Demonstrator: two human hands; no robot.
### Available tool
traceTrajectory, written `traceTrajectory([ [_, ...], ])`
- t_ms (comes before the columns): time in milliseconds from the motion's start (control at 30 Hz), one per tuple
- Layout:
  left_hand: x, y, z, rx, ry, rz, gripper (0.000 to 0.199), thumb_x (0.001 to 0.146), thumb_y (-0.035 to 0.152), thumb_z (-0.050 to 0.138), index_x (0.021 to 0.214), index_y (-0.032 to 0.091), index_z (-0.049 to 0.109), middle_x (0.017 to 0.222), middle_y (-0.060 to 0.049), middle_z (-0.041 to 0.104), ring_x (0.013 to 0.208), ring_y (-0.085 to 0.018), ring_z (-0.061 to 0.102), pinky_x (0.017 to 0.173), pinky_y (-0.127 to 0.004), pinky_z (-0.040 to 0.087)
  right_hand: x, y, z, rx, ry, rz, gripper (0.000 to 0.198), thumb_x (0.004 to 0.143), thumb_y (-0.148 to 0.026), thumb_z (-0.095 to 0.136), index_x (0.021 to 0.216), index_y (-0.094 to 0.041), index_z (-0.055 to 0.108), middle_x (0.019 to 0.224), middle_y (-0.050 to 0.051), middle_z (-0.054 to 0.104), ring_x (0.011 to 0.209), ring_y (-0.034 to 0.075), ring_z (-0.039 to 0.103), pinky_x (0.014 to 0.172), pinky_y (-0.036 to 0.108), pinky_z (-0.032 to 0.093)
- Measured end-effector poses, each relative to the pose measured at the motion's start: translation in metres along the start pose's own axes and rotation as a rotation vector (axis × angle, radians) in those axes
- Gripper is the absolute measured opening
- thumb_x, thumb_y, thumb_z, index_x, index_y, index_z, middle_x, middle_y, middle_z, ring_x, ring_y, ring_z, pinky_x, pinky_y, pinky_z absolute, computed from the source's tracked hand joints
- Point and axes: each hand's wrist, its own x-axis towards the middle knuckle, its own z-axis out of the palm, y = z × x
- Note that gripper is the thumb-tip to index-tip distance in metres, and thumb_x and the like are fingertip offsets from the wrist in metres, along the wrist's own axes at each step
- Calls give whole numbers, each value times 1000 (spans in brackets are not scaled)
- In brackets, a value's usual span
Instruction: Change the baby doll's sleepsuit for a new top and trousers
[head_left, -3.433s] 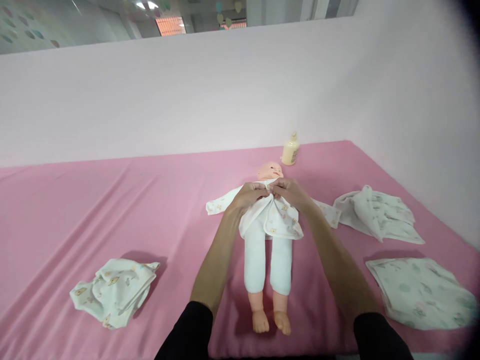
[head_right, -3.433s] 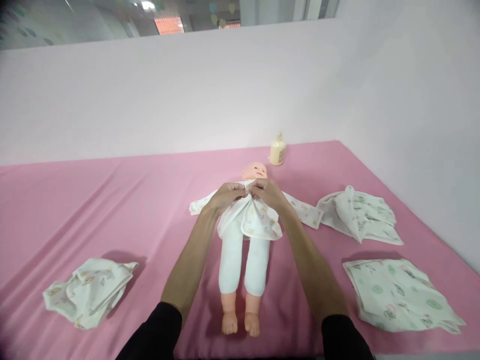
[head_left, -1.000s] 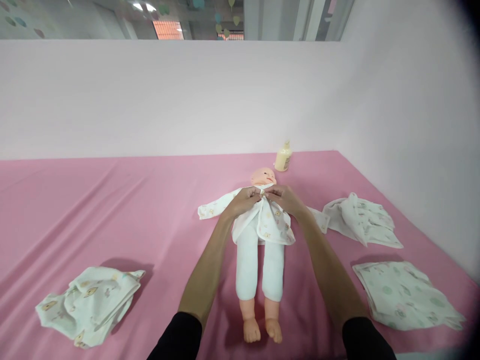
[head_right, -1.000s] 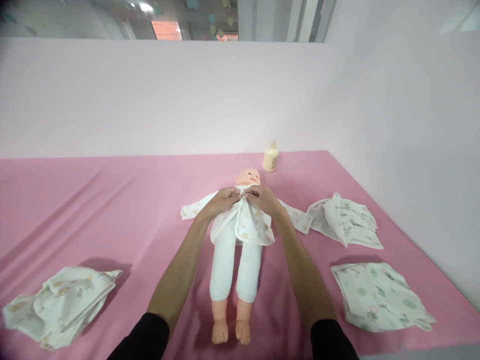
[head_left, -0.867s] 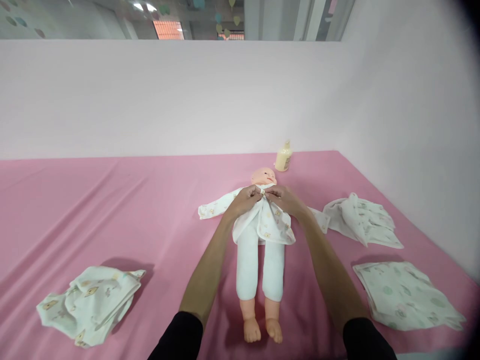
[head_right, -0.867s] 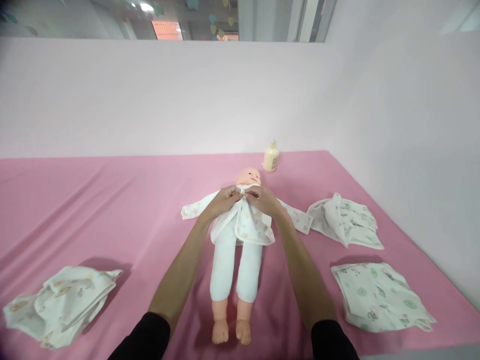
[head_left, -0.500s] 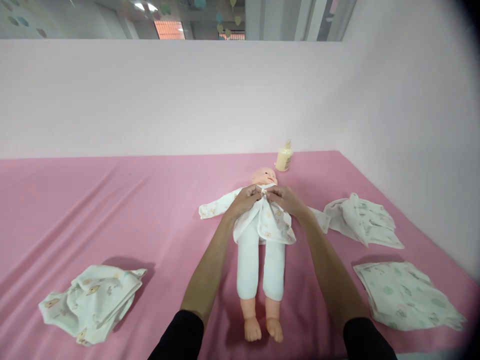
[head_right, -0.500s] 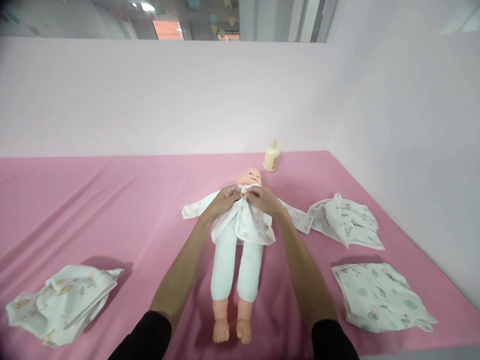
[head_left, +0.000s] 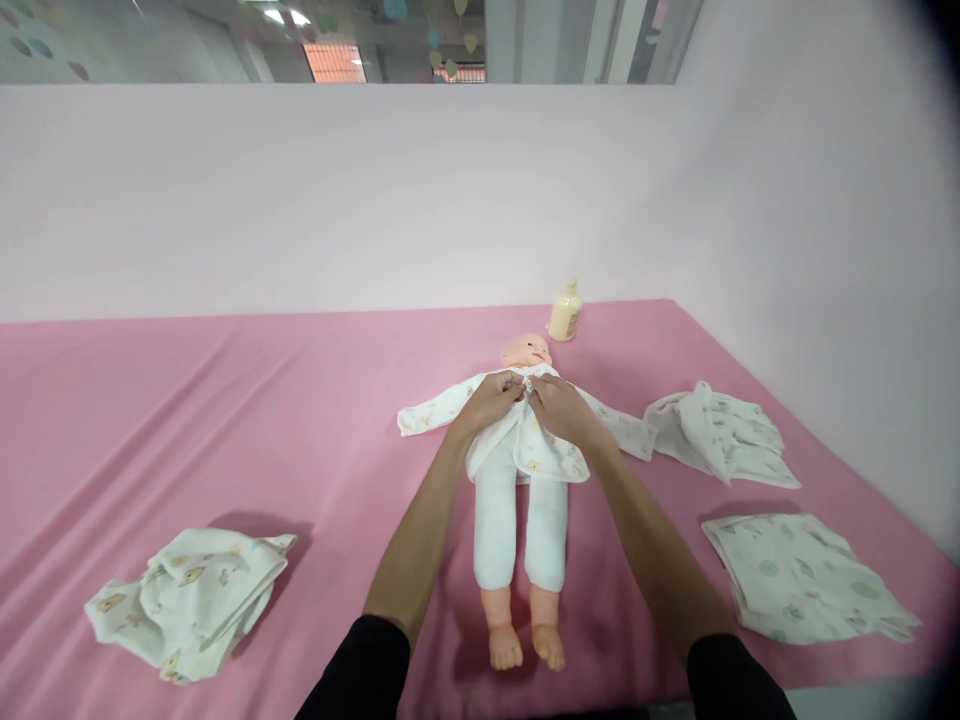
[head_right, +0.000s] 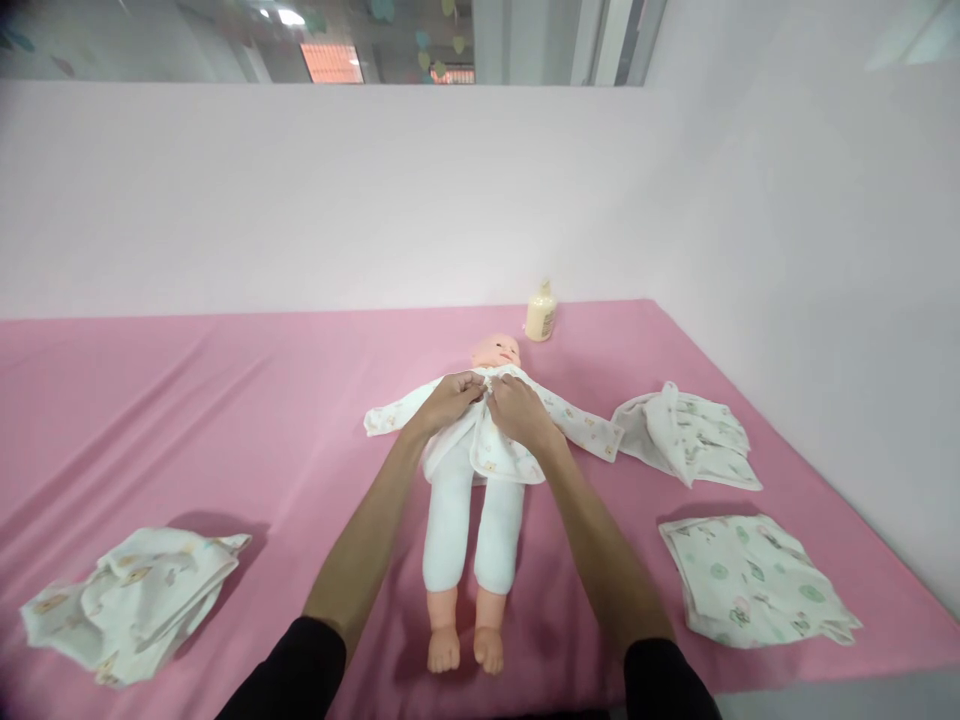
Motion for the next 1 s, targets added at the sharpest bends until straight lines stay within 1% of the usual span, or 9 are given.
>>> traceTrajectory([
  [200, 1, 0, -2, 108, -4, 28, 24, 89, 36, 53, 81, 14, 58, 74, 2, 55, 67, -9, 45, 67, -22, 37, -4, -11, 12, -78, 4, 80, 40, 99, -16, 33, 131, -5, 54, 127, 20, 60, 117, 30, 54, 97, 39, 41],
  [367, 0, 0, -1, 129, 16, 39, 28, 91, 39, 50, 79, 15, 54, 71, 2, 50, 67, -10, 43, 65, -23, 36, -9, -17, 18, 19, 23, 106, 57, 97, -16, 31, 152, -1, 34, 137, 20, 55, 125, 32, 49, 104, 42, 40],
  [533, -2, 1, 2, 17, 29, -30, 31, 89, 43, 54, 80, 14, 56, 67, 3, 48, 62, -9, 39, 62, -22, 33, -12, -20, 21, 83, 11, 122, 64, 95, -16, 31, 156, -1, 25, 132, 19, 57, 120, 32, 51, 104, 44, 41],
  [633, -3, 3, 3, -18, 32, -32, 31, 87, 42, 56, 76, 14, 56, 66, 3, 47, 61, -8, 39, 62, -22, 33, -16, -19, 23, 133, 34, 126, 66, 93, -16, 32, 157, -2, 24, 125, 19, 58, 114, 31, 53, 101, 45, 43],
  [700, -6, 5, 4, 9, 34, -19, 30, 88, 41, 55, 74, 14, 55, 67, 3, 49, 62, -9, 40, 64, -23, 33, -20, -17, 21, 230, 55, 136, 67, 92, -17, 34, 157, -5, 22, 120, 17, 59, 110, 29, 55, 98, 43, 45],
  [767, -12, 7, 5, 88, 51, 7, 26, 89, 36, 52, 76, 14, 57, 71, 1, 54, 67, -10, 45, 68, -24, 36, -26, -13, 17, 345, 86, 154, 66, 93, -20, 38, 157, -10, 25, 117, 14, 60, 104, 25, 58, 95, 40, 47],
  [867, -28, 14, 4, 274, 76, 47, 19, 89, 29, 49, 87, 15, 62, 90, -3, 64, 83, -14, 56, 79, -26, 42, -37, -11, 9, 472, 118, 194, 53, 94, -29, 44, 145, -14, 45, 110, 9, 62, 96, 21, 60, 92, 36, 47],
  [933, -43, 19, 1, 381, 52, 74, 22, 89, 30, 50, 100, 16, 64, 107, -5, 66, 98, -18, 58, 87, -29, 43, -43, -14, 5, 497, 116, 229, 44, 94, -37, 49, 132, -15, 55, 104, 6, 63, 93, 20, 60, 90, 34, 47],
  [1000, -57, 23, -3, 461, 20, 83, 28, 88, 31, 53, 111, 18, 63, 120, -7, 64, 108, -21, 58, 90, -30, 44, -47, -20, 4, 484, 78, 245, 44, 92, -44, 54, 126, -16, 55, 103, 6, 64, 93, 21, 61, 87, 35, 47],
])
